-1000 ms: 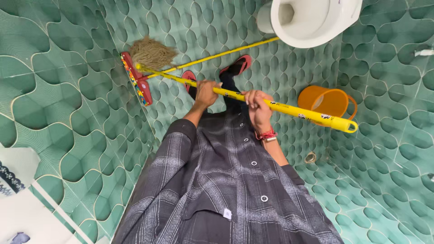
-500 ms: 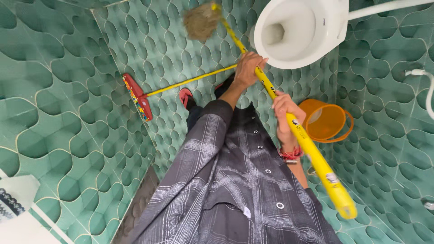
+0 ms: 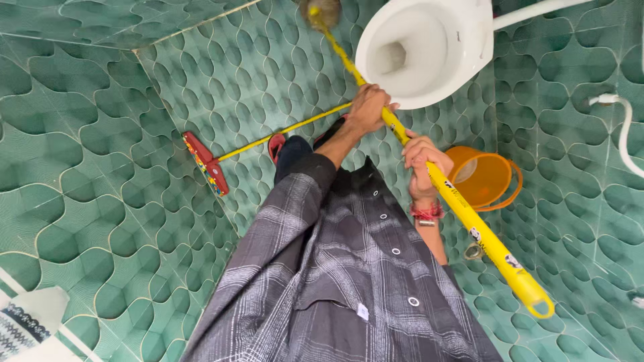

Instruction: The person mops the tiled floor of a bathroom using a long-handled mop and a bucket of water, moving around the toilet and into corners.

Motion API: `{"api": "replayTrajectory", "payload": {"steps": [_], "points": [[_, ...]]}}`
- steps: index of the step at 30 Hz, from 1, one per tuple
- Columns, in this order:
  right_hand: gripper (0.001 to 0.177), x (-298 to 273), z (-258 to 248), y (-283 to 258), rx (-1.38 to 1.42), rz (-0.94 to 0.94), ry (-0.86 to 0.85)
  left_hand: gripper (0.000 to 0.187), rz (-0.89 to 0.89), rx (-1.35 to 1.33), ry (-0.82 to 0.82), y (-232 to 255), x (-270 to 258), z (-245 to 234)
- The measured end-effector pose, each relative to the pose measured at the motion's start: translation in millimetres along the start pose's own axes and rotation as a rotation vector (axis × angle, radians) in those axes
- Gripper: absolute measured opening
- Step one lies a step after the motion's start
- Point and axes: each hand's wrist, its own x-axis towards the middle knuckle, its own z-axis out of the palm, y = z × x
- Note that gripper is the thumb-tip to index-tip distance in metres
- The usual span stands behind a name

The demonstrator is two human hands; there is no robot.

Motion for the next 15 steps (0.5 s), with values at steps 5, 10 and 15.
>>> {"api": "replayTrajectory", "payload": {"steps": [5, 10, 15], "points": [[0.04, 21.2, 28.0, 25.5, 0.17, 0.027, 0.032, 0.023, -0.05, -0.008, 0.093, -42.0, -17.7, -22.0], [0.047, 65.0, 70.8, 68.4, 0.36, 0.059, -0.039, 0.033, -0.197, 0.056, 0.08, -93.3, -26.3, -50.5], [0.044, 139.3, 96.7, 97.3, 0.606, 0.172, 0.004, 0.044, -0.382, -0.023, 0.24, -128.9, 3.1, -72.8]]}}
